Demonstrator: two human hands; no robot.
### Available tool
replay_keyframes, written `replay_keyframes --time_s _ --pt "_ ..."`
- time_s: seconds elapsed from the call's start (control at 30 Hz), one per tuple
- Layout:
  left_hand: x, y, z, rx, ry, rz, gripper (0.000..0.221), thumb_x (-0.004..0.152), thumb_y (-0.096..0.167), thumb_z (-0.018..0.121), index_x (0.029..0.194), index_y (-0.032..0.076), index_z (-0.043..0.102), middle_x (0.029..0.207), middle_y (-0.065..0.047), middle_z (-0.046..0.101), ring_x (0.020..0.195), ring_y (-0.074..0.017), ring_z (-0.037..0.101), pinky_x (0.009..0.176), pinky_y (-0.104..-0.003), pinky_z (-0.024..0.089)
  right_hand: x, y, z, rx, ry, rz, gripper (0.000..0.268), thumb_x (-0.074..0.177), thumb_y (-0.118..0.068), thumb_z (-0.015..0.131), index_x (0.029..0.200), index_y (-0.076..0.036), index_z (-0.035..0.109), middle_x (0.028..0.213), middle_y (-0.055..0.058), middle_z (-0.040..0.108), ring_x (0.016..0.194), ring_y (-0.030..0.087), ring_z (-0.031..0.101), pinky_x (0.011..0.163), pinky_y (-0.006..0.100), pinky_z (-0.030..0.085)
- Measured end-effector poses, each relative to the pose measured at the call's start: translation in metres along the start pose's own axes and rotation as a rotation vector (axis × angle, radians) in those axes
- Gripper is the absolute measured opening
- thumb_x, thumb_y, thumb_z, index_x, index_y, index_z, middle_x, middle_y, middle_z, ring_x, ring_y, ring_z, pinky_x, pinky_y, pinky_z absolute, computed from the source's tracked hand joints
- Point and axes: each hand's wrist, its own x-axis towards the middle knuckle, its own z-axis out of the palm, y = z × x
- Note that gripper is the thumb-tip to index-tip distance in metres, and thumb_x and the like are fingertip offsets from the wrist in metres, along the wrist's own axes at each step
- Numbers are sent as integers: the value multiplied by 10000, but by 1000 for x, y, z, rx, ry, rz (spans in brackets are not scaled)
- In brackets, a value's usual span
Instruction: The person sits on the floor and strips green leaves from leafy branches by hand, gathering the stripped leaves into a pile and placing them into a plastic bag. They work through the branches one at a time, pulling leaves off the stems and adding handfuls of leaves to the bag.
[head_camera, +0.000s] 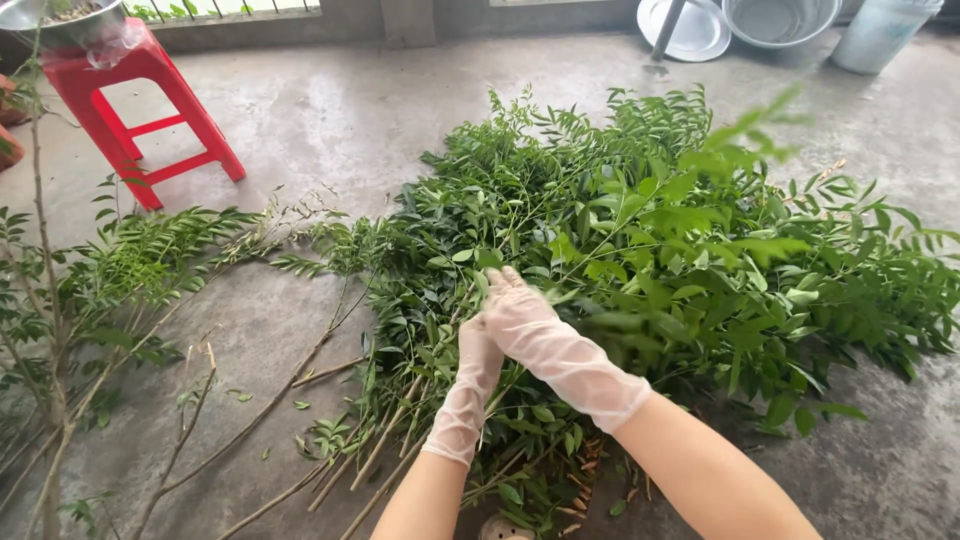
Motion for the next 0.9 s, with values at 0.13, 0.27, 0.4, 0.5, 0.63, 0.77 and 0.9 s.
replay_keyframes --time_s 0.13,0.27,0.4,0.5,0.63,0.77,0.9 --pt "-15 9 -5 316 -28 95 269 878 99 689 1132 32 746 961 -78 783 779 -178 692 702 -304 555 18 -1 -10 -242 -1094 125 213 924 -191 675 1026 -15 737 1022 124 729 998 269 676 1070 438 428" --pt "-4 -15 -11 592 -176 44 254 951 193 720 1068 -23 780 913 -112 796 756 -169 678 722 -297 542 -26 -18 41 -108 -736 571 193 938 -196 658 958 -26 747 960 142 731 827 247 710 727 379 615" --pt "-3 -7 -13 156 -114 -163 234 925 90 697 1089 -73 738 957 -136 780 751 -177 663 685 -331 550 -64 -44 57 108 -502 847 160 938 -167 641 930 -42 740 915 142 730 753 282 714 657 409 609" --pt "23 -33 -28 -42 -88 -99 226 904 21 678 1104 -35 767 909 -134 769 688 -158 604 603 -297 491 -78 -75 42 314 -390 907 177 1022 -95 533 971 -49 696 924 131 730 795 296 725 726 416 609" --pt "16 -1 -28 -102 -78 -79 182 923 67 664 1051 -24 755 872 -65 772 678 -113 677 611 -236 551 -66 -71 18 226 116 687 47 913 -97 636 955 -78 650 992 112 694 958 321 688 841 428 591" --pt "10 -6 -24 23 -102 -124 186 922 165 718 1028 20 768 757 -47 693 599 -105 572 541 -278 466 -53 -52 11 79 398 570 271 829 47 643 1073 -72 661 1094 96 695 1068 279 673 906 405 600" --pt "22 -28 -25 -14 -82 -150 181 898 123 784 984 -37 778 754 -43 695 625 -116 578 599 -265 466 -77 -55 44 15 234 779 226 797 -24 677 1012 -91 682 1017 72 714 980 287 694 739 380 595"
